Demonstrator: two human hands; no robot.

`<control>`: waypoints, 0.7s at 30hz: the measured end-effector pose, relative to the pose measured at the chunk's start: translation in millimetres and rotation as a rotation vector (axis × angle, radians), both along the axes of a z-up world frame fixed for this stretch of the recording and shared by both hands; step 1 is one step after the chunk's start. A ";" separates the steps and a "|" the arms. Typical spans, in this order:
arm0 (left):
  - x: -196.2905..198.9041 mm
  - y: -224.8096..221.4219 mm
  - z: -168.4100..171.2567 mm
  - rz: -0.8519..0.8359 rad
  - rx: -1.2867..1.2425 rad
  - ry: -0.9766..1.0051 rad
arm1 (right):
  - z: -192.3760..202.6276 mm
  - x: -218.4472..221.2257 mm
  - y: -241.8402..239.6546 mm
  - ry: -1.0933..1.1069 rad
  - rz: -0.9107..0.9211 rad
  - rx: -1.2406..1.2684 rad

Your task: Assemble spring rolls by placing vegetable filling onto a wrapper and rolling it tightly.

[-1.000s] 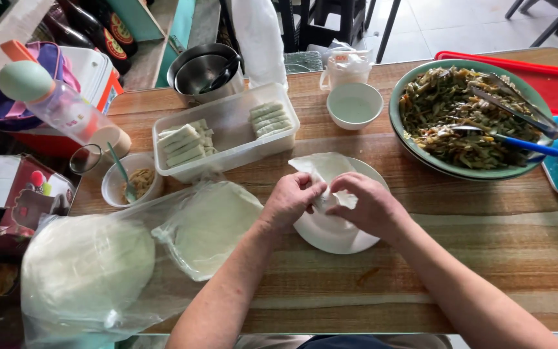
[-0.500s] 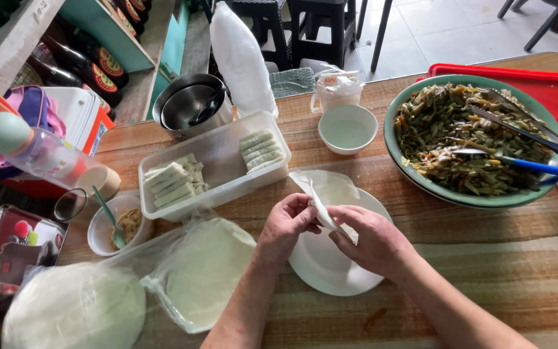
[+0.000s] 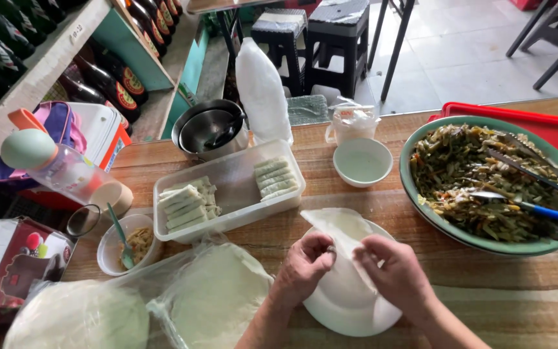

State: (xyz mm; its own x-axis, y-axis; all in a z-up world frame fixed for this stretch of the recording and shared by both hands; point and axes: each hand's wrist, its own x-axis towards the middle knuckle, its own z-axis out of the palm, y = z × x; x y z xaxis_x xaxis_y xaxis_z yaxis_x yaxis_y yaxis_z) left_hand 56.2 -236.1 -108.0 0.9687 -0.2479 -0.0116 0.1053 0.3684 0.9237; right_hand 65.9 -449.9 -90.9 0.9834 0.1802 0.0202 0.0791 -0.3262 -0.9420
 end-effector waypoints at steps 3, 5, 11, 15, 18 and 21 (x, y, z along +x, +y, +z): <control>1.0 16.1 -4.5 0.016 -0.019 -0.016 | -15.7 17.9 -19.8 0.120 -0.016 0.291; -2.1 31.1 -9.3 0.046 -0.028 -0.009 | 7.6 22.3 -29.3 0.156 -0.041 0.214; -23.2 59.5 41.2 0.170 -0.331 0.191 | 23.9 30.2 -50.8 0.302 -0.115 0.449; -32.7 95.5 46.9 0.303 -0.374 0.246 | 37.9 40.7 -71.4 0.178 -0.125 0.388; -45.2 139.5 42.3 0.298 -0.461 0.123 | 76.2 38.8 -68.6 0.210 -0.116 0.408; -63.4 164.2 62.2 0.261 -0.462 0.137 | 85.3 39.5 -67.3 0.089 0.015 0.195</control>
State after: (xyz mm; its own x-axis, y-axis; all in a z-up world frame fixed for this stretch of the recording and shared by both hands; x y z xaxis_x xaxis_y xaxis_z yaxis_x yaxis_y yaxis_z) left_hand -7.3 -71.9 -45.7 0.9960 -0.0086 -0.0885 0.0638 0.7623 0.6441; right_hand 105.4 -517.2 -5.5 0.9802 0.1958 -0.0305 -0.0035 -0.1369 -0.9906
